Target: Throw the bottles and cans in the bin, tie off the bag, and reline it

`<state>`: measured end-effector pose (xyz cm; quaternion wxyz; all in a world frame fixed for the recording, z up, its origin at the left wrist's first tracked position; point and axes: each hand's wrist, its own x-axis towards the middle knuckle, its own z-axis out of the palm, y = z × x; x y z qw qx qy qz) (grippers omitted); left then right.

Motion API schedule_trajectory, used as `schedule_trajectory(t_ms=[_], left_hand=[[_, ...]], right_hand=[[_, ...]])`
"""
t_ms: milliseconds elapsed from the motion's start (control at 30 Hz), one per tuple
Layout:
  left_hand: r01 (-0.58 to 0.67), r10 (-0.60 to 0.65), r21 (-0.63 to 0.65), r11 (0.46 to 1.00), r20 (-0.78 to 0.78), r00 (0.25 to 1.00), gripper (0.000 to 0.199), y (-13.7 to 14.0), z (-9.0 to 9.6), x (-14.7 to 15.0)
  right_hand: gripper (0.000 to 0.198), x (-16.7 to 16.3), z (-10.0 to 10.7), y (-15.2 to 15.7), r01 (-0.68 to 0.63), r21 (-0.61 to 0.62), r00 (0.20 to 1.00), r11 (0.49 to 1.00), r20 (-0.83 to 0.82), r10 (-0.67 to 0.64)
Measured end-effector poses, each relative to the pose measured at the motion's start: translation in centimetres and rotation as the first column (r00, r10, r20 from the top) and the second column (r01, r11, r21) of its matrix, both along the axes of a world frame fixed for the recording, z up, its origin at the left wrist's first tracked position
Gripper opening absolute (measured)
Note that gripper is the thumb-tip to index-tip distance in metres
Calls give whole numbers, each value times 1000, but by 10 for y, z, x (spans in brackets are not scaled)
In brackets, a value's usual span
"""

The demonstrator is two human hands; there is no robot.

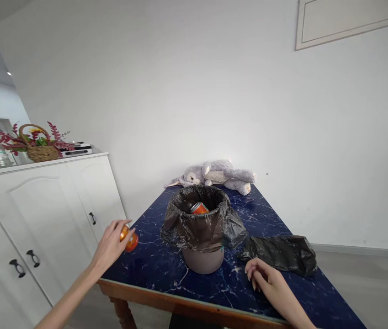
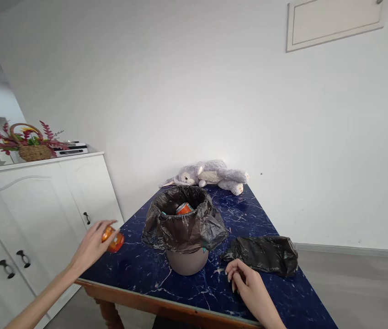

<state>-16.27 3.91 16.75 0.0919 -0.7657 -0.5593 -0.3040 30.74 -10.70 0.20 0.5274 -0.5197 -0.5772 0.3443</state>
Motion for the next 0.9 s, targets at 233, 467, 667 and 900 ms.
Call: schedule_trajectory(t_ms=[233, 467, 667, 900], left_hand=[[167, -396, 510, 844, 381, 836, 36, -7, 90, 106], [657, -687, 203, 726, 211, 695, 39, -16, 113, 207], [574, -537, 44, 817, 419, 732, 51, -5, 88, 190], [392, 171, -530, 752, 731, 661, 78, 20, 27, 111]], right_hand=[[21, 1, -7, 2, 8, 14, 1000, 1000, 4, -8], [22, 2, -12, 6, 7, 15, 1000, 1000, -15, -6], [21, 1, -11, 5, 12, 9, 1000, 1000, -25, -11], [34, -2, 12, 3, -59, -37, 964, 998, -261, 47]])
